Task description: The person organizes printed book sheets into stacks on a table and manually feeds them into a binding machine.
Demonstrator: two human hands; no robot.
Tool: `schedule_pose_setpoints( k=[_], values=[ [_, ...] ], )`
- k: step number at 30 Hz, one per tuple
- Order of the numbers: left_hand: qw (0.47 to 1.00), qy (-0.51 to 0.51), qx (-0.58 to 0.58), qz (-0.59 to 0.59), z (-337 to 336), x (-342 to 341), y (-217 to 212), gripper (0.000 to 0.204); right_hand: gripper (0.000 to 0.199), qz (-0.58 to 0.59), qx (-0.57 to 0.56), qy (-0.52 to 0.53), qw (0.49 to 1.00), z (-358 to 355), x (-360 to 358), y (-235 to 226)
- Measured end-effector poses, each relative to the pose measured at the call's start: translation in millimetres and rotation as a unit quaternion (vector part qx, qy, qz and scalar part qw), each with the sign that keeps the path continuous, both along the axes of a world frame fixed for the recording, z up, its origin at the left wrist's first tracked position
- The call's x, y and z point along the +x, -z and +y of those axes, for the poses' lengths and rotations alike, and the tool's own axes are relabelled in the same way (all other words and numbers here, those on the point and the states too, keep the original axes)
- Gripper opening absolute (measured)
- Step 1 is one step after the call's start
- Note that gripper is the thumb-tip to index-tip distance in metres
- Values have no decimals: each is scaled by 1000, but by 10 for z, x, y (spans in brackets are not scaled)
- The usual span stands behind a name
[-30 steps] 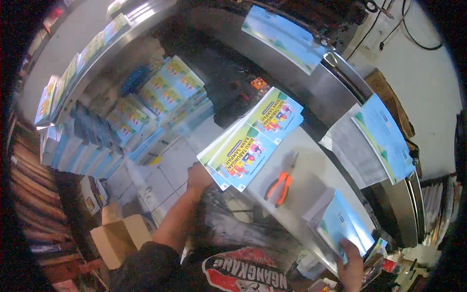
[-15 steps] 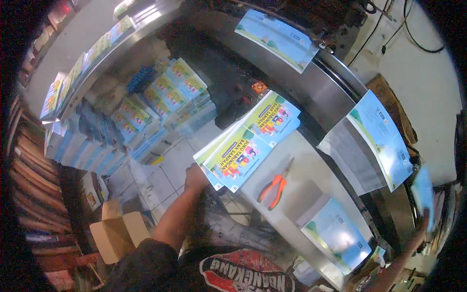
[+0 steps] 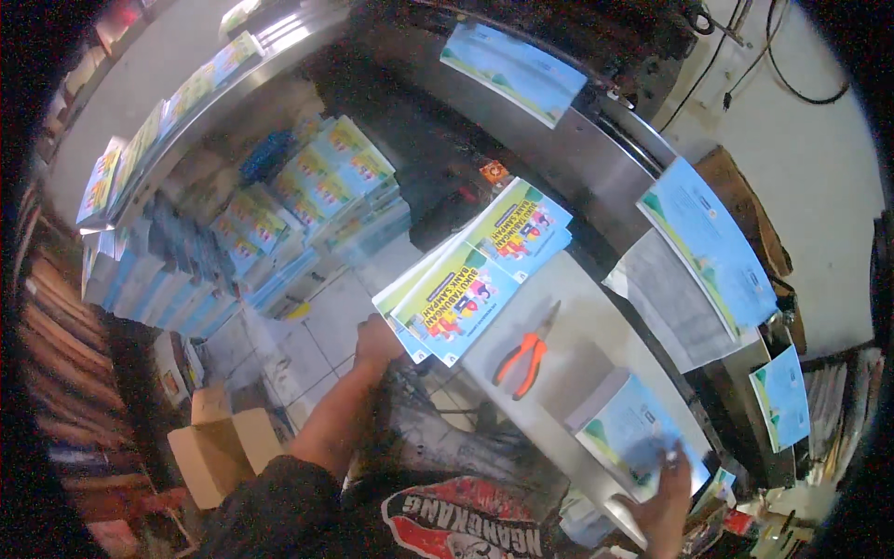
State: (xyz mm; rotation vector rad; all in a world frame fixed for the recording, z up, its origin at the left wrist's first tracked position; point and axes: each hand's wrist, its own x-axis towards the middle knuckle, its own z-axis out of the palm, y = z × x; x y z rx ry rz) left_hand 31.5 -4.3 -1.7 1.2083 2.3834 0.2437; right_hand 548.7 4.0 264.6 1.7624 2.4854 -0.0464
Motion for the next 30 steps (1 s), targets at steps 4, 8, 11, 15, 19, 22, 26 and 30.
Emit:
schedule_pose_setpoints(
  k=[4,8,11,15,19,22,26,30],
  values=[
    [998,43,11,51,-17,10,38,43,51,49,-32,-6,998,-205,-361,-108],
    [996,39,47,61,-63,-50,172,41,48,122,-50,-50,990,-185,-152,-212],
    [998,33,31,48,6,31,46,40,47,89,-231,80,966,-38,-20,-382],
    [998,21,15,50,-44,2,44,38,41,429,-108,261,858,354,1210,-294],
    [997,24,-2,74,-43,18,-12,38,34,281,263,192,903,1081,2374,-670],
    [998,11,-7,64,-44,-8,13,39,38,188,366,121,903,1478,2494,-839],
    [999,14,-14,51,11,14,-92,41,47,269,281,55,920,1827,2833,-383],
    [997,26,-23,66,-34,67,-249,42,49,449,142,149,870,1530,2440,131]
  ],
)
